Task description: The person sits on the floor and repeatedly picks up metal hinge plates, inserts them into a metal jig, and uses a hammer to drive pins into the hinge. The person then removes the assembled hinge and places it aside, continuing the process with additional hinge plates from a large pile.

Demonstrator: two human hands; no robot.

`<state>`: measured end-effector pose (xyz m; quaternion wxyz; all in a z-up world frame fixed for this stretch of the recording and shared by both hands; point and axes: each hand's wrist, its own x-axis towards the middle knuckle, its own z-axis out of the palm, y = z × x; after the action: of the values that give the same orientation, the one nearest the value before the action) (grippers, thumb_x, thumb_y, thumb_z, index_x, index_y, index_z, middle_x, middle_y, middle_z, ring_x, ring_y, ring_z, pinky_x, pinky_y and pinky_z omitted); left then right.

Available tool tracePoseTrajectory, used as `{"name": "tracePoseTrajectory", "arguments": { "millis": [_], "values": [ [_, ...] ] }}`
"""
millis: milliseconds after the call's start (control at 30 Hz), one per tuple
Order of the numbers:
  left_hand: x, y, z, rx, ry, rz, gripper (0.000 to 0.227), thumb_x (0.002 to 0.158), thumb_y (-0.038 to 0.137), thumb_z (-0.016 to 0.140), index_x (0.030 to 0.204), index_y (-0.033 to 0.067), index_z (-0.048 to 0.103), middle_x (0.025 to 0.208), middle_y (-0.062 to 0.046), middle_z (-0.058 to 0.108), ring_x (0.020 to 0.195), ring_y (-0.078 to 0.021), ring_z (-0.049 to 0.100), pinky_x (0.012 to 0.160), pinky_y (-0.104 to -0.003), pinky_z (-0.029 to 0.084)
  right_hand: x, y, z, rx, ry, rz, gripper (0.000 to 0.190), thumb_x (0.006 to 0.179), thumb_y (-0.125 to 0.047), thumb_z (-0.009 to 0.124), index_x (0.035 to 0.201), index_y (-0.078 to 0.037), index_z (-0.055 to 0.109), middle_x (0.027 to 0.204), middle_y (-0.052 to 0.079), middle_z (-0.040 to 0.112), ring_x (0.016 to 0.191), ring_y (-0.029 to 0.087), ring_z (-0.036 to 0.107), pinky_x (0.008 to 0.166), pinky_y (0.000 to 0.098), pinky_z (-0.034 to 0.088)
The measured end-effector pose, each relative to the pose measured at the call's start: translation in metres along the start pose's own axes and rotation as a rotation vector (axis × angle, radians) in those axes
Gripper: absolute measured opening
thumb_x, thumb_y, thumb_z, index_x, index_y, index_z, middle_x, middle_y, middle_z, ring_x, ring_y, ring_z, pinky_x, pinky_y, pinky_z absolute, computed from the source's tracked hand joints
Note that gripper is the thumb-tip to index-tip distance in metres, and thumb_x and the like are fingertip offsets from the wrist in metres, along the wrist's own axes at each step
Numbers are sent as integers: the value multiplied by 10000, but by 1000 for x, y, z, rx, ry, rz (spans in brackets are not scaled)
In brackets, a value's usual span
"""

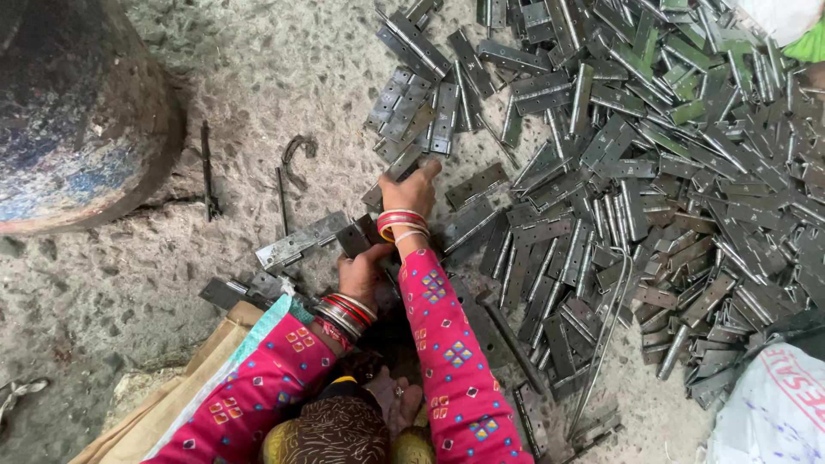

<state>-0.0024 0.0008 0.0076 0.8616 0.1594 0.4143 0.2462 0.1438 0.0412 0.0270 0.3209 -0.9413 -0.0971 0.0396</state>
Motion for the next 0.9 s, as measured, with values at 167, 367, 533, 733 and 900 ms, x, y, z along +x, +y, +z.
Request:
{"name": "tracePoseTrajectory", "arguments": {
  "millis": [167, 367, 533, 733, 900],
  "values": [
    [-12, 19, 15, 3, -9, -91, 218, 718, 46, 759, 932, 19, 727, 792, -72, 739, 653, -213, 701, 609, -369, 578, 16, 17, -6, 135, -77, -74, 384, 685, -265, 823, 948, -10, 707, 943, 242, 763, 889, 401, 740, 843, 468, 575],
    [-24, 31, 25, 97, 18, -131, 256, 786, 146, 805, 1001, 51, 704, 859, -70, 715, 695, -224, 667, 605, -392, 551, -1, 22, -96, 175, -72, -57, 223, 868, -201, 706, 1047, -77, 660, 851, 131, 714, 706, 264, 691, 626, 405, 546],
    [-35, 41, 33, -69, -190, -155, 384, 846, 315, 788, 1149, 105, 677, 994, -44, 707, 849, -196, 711, 693, -380, 617, -31, 37, -158, 437, -390, -270, 159, 993, -170, 736, 1017, -15, 712, 888, 53, 693, 760, 118, 619, 652, 282, 513],
    [-42, 38, 30, -55, -250, -258, 264, 798, 95, 758, 1036, 29, 664, 870, -93, 719, 757, -255, 727, 695, -457, 636, -7, 78, -154, 282, -284, -12, 228, 921, -267, 762, 951, -43, 731, 767, 43, 744, 566, 135, 676, 486, 350, 544],
    [-39, 42, 31, 55, -127, -245, 265, 781, 78, 751, 1021, -19, 692, 878, -108, 751, 738, -253, 730, 673, -440, 640, 52, 87, -124, 15, 1, -43, 400, 829, -329, 818, 995, 13, 695, 859, 181, 769, 717, 307, 779, 687, 423, 610]
  ]
}}
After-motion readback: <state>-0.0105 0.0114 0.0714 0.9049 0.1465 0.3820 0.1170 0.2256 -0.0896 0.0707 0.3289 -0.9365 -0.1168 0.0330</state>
